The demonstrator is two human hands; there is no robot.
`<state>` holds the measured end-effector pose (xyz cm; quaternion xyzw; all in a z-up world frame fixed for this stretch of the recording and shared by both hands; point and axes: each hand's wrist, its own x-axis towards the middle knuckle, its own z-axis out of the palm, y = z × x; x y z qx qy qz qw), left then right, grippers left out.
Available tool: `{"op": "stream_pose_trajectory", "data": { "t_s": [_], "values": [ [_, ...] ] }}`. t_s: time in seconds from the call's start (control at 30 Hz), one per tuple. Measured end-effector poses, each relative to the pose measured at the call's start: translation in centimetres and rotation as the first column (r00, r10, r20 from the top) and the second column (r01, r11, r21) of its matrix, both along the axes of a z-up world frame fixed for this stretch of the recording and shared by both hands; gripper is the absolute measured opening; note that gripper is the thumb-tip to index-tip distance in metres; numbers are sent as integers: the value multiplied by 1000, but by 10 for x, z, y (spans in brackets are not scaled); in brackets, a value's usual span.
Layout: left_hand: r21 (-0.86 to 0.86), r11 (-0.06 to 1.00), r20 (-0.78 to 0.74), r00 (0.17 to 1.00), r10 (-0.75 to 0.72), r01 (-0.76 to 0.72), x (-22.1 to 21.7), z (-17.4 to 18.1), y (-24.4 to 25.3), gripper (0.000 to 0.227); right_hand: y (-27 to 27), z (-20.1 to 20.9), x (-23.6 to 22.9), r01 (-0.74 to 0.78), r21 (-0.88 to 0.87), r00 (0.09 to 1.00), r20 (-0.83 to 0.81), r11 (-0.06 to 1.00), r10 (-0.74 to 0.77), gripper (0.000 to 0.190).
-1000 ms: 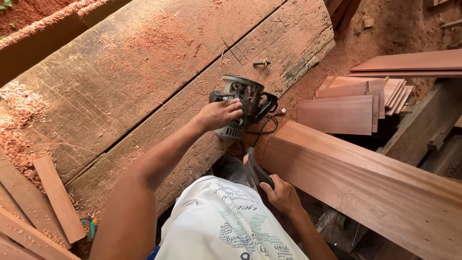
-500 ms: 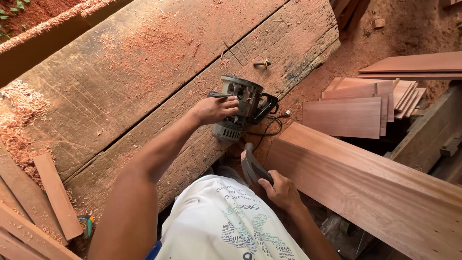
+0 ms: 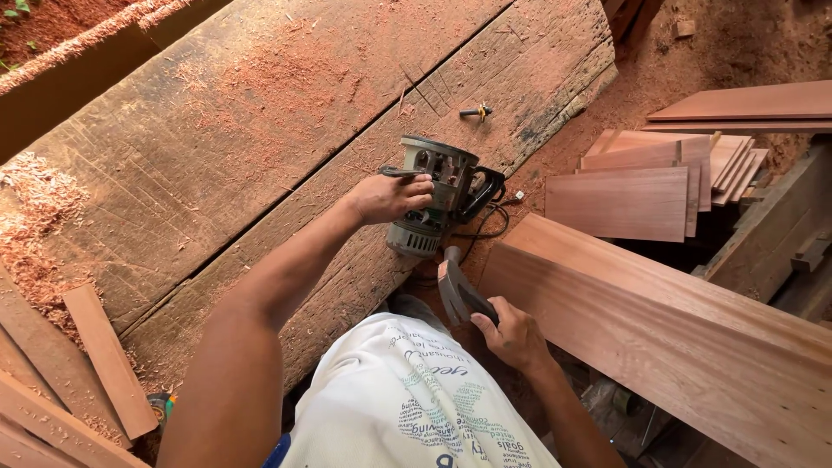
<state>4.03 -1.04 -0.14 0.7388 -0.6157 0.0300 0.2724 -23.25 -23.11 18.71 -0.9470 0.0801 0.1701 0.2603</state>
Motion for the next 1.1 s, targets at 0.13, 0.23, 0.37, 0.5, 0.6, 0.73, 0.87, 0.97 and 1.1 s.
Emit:
{"op": "stream_pose_trajectory", "data": {
  "t_s": [0.13, 0.23, 0.37, 0.5, 0.6, 0.73, 0.87, 0.97, 1.1],
  "values": [
    [47, 999, -44, 999, 8, -6, -5, 0, -2, 44, 6, 8, 11, -49, -39, 999, -20, 998, 48, 43],
    [54, 998, -23, 999, 26, -25, -6, -3, -2, 37, 11, 15, 20, -75, -49, 997, -17, 996, 75, 47],
    [68, 998, -63, 998, 16, -12, -7, 3, -3, 38, 14, 17, 23, -90, -58, 996, 4, 994, 90, 45],
    [68, 997, -62, 998, 32, -28, -7, 0, -6, 38, 17, 17, 28, -76, -48, 997, -4, 996, 76, 43],
    [49, 999, -32, 999, 22, -21, -8, 1, -6, 38, 20, 20, 30, -90, -67, 996, 10, 994, 91, 43],
    [16, 999, 37, 999, 39, -40, -9, -3, -7, 37, 22, 21, 32, -88, -50, 996, -4, 995, 88, 42],
    [2, 999, -50, 998, 48, -48, -9, 1, -6, 39, 23, 19, 32, -104, -85, 994, 17, 991, 105, 41],
    [-43, 997, -63, 996, 63, -66, -7, -3, -6, 38, 25, 19, 36, -127, -104, 989, 56, 986, 134, 40],
    [-36, 998, -110, 993, 48, -53, -6, -2, -8, 33, 26, 16, 44, -211, -112, 974, 65, 971, 219, 37]
  ]
}}
